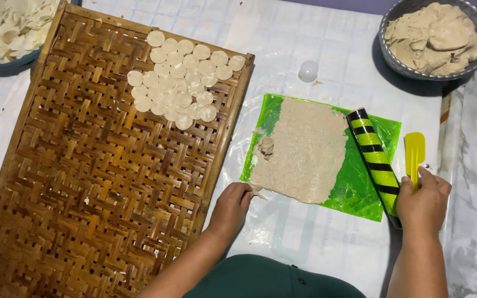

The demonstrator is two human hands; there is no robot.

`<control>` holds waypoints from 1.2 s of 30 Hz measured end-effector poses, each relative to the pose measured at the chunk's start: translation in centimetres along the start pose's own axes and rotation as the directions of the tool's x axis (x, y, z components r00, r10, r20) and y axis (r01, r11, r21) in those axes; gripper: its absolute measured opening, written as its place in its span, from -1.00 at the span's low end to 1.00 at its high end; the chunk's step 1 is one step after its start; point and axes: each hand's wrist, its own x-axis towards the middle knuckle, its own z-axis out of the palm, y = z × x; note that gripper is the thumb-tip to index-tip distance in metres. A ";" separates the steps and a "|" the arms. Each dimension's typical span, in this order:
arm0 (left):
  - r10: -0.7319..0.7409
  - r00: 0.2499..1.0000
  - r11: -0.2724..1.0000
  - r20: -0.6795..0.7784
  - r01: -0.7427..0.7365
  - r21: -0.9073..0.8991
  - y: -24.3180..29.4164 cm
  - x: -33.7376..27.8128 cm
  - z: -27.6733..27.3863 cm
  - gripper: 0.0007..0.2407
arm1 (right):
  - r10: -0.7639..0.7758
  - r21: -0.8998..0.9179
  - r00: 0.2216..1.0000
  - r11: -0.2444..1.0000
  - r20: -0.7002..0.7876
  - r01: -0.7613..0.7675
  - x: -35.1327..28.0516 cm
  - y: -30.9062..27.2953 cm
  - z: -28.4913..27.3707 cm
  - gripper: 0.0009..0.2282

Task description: Rolling out dough on a mat and cutting it into small circular pieces to be placed on a woven tray.

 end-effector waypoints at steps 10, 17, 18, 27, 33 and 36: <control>-0.080 0.994 0.946 -0.077 0.051 -0.320 2.1 9.7 0.4 -0.80 | -0.271 -0.259 0.943 0.941 -0.191 0.218 -0.7 -0.3 2.0 -0.69; 0.245 0.963 0.967 -0.116 -0.235 0.098 0.3 12.0 3.1 -0.91 | -0.245 -0.199 0.969 0.949 0.015 0.243 -0.7 -4.5 2.7 -0.55; 0.253 0.963 0.962 -0.093 -0.241 0.127 -0.2 11.8 3.6 -0.88 | -0.202 -0.239 0.976 0.947 0.078 0.215 -0.7 -5.2 2.6 -0.45; 0.192 0.968 0.893 -0.163 -0.103 0.438 -1.4 9.9 -0.2 -0.67 | -0.120 -0.192 0.984 0.971 0.132 0.144 -1.0 -5.9 1.8 -0.44; 0.015 0.986 0.857 -0.168 0.074 0.510 -1.9 9.8 -2.2 -0.73 | -0.228 -0.069 0.967 0.969 0.112 0.236 -2.9 -9.6 1.3 -0.46; 0.024 0.981 0.879 -0.192 0.071 0.471 -2.3 9.8 -1.5 -0.75 | -0.276 -0.035 0.953 0.959 0.127 0.282 -3.0 -9.5 1.6 -0.46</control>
